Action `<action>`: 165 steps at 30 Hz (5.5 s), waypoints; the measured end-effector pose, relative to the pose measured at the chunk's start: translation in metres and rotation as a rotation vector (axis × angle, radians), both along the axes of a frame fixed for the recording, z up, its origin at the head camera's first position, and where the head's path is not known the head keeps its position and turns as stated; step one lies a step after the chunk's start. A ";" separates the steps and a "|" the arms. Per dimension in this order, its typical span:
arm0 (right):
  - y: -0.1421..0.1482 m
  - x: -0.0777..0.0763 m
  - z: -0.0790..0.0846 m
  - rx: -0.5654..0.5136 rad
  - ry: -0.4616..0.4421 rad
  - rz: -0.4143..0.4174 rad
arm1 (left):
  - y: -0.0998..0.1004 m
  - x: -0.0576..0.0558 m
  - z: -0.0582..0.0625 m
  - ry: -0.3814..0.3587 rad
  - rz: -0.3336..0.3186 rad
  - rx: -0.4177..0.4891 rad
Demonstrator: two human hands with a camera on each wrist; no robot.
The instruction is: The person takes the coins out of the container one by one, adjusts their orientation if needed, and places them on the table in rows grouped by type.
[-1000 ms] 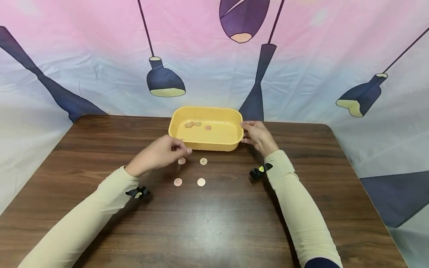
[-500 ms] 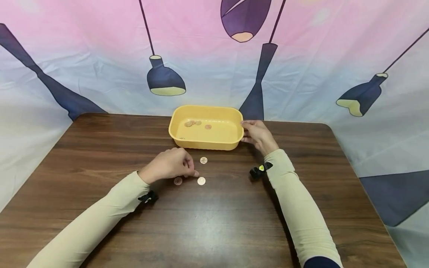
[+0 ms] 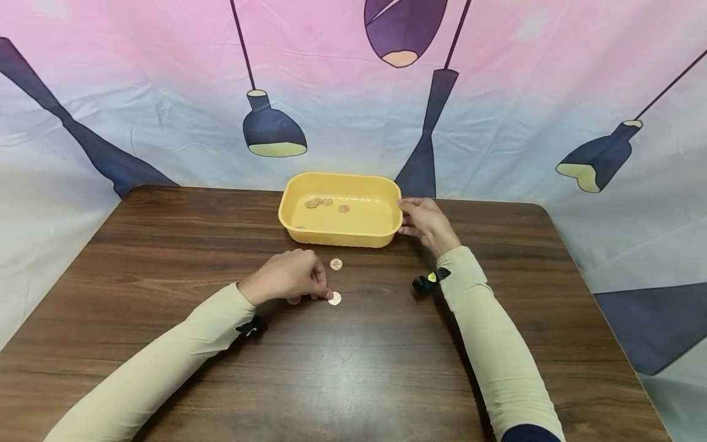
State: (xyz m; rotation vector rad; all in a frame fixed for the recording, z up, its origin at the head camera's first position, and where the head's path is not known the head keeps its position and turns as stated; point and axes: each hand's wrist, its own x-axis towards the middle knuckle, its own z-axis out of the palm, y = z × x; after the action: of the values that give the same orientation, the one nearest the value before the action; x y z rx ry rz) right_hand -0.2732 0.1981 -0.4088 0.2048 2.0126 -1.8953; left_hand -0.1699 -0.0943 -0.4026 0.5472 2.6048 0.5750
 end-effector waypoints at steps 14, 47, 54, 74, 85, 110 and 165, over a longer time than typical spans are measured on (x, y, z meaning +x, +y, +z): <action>0.009 0.003 -0.002 0.010 0.063 -0.011 | -0.050 -0.064 0.040 0.291 0.374 0.508; -0.051 -0.006 0.050 0.665 0.493 0.271 | -0.074 -0.098 -0.007 -0.308 0.759 0.960; -0.088 -0.026 0.036 0.712 0.426 0.431 | -0.077 -0.098 -0.009 -0.319 0.767 0.947; -0.106 -0.042 -0.004 0.861 0.521 0.408 | -0.069 -0.099 -0.005 -0.285 0.723 0.917; -0.107 -0.044 -0.002 0.994 0.632 0.589 | -0.066 -0.097 -0.003 -0.284 0.734 0.904; -0.060 -0.007 0.038 0.738 0.450 0.433 | -0.069 -0.098 -0.008 -0.275 0.747 0.930; -0.027 0.104 -0.006 0.874 0.436 0.751 | -0.071 -0.099 -0.010 -0.289 0.738 0.947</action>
State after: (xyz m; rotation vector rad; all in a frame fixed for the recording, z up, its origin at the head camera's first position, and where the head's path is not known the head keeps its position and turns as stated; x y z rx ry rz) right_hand -0.1689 0.1713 -0.4143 -0.7056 2.5600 -0.5729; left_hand -0.2686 -0.1657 -0.4130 -0.2874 2.0574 1.9749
